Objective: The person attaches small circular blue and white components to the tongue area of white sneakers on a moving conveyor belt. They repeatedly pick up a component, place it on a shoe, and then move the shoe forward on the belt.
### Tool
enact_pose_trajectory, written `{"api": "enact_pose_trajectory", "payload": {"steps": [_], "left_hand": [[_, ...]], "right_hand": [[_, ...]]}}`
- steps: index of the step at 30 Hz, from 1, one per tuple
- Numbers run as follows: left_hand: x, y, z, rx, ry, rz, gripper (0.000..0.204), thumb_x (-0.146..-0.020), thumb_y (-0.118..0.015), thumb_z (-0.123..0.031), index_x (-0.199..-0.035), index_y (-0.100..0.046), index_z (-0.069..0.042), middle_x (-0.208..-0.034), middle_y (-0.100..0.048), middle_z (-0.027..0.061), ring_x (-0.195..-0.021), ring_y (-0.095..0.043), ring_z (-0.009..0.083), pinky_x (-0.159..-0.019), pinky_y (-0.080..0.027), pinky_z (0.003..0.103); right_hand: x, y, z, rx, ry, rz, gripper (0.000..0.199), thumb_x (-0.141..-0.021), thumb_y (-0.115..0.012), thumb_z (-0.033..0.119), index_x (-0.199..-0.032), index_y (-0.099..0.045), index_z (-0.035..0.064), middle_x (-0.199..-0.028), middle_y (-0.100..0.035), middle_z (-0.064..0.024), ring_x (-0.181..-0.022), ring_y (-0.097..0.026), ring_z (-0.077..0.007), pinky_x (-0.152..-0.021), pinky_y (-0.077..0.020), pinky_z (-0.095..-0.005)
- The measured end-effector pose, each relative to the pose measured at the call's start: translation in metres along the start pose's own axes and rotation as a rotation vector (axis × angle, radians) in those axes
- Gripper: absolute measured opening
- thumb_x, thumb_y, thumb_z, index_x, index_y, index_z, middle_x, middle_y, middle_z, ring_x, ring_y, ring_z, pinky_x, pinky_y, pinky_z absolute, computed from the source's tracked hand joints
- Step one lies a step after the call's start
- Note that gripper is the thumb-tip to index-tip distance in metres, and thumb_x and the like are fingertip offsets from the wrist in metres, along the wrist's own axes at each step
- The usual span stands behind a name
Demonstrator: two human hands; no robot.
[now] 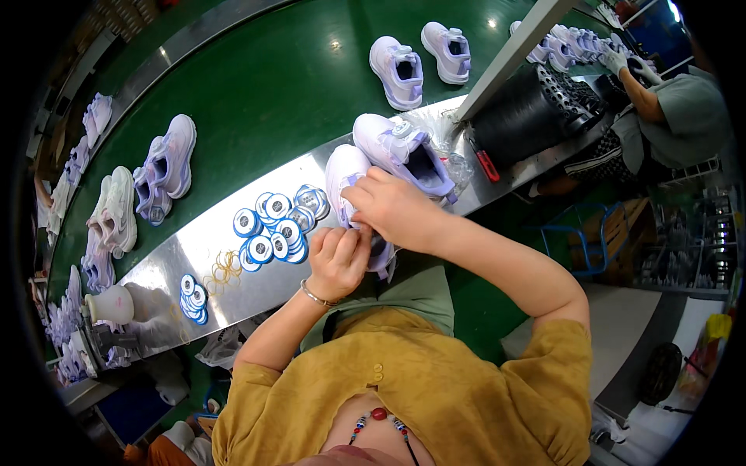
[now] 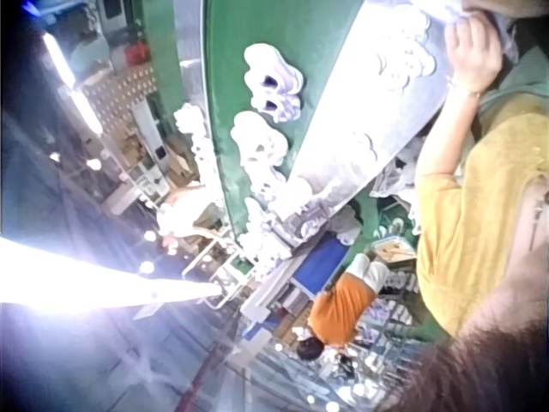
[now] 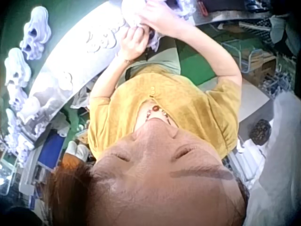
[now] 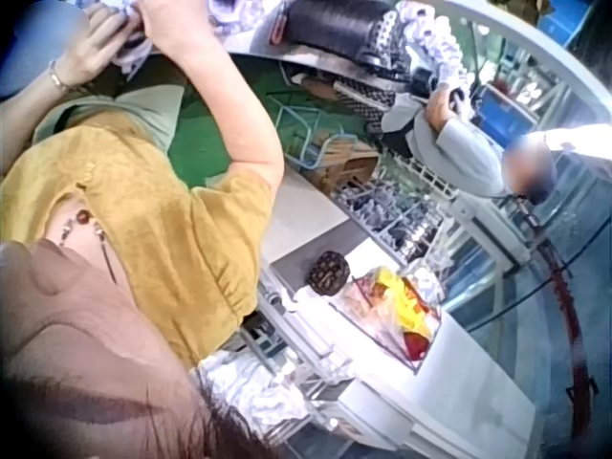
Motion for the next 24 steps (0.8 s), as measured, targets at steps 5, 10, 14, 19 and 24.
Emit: {"api": "enact_pose_trajectory", "payload": {"steps": [5,10,14,19,24], "left_hand": [[0.002,0.0,0.004,0.009,0.006,0.001,0.022,-0.071,-0.063,-0.005,-0.091,-0.068,0.001,-0.083,-0.055,0.0054,-0.075,-0.054,0.0192,-0.069,-0.041,0.033],[0.001,-0.001,0.005,0.017,0.009,0.006,0.022,-0.069,-0.063,-0.005,-0.089,-0.068,0.001,-0.082,-0.055,0.0056,-0.075,-0.055,0.0193,-0.069,-0.041,0.033],[0.002,-0.002,0.007,0.021,0.012,0.01,0.023,-0.07,-0.062,-0.005,-0.091,-0.068,0.001,-0.082,-0.054,0.0058,-0.075,-0.055,0.0194,-0.069,-0.042,0.033],[0.003,-0.005,0.009,0.014,0.007,-0.008,0.021,-0.07,-0.063,-0.004,-0.09,-0.067,0.001,-0.084,-0.055,0.0069,-0.078,-0.056,0.0208,-0.072,-0.044,0.034],[-0.002,-0.005,0.014,0.01,-0.003,-0.019,0.016,-0.073,-0.062,-0.006,-0.087,-0.065,0.001,-0.081,-0.055,0.0084,-0.074,-0.055,0.0207,-0.072,-0.047,0.034]], "right_hand": [[-0.004,0.006,0.004,-0.063,0.052,-0.154,0.032,-0.076,-0.065,0.003,-0.107,-0.059,-0.0005,-0.096,-0.059,-0.014,-0.089,-0.053,-0.0307,-0.078,-0.0461,-0.0376],[-0.007,-0.001,0.004,0.032,0.039,-0.061,0.031,-0.077,-0.065,0.005,-0.106,-0.058,-0.0006,-0.094,-0.058,-0.0137,-0.089,-0.052,-0.0309,-0.078,-0.0456,-0.0377],[-0.004,-0.003,0.0,-0.038,-0.041,-0.134,0.036,-0.076,-0.065,0.003,-0.111,-0.058,0.0,-0.097,-0.059,-0.0131,-0.093,-0.052,-0.0314,-0.081,-0.0453,-0.0383],[-0.011,0.002,-0.006,-0.123,0.049,0.027,0.037,-0.076,-0.065,0.003,-0.112,-0.058,0.0001,-0.098,-0.059,-0.0134,-0.094,-0.052,-0.0319,-0.082,-0.0446,-0.0394],[-0.014,0.002,-0.007,-0.09,0.069,-0.042,0.033,-0.077,-0.065,0.004,-0.109,-0.058,0.0022,-0.098,-0.058,-0.0138,-0.094,-0.053,-0.0326,-0.081,-0.0452,-0.0403]]}}
Point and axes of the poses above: each hand's wrist, its own x-axis away from the middle knuckle, its own y-axis out of the back of the hand, z = x × y, the point moved 6 cm from there along -x, towards the middle knuckle
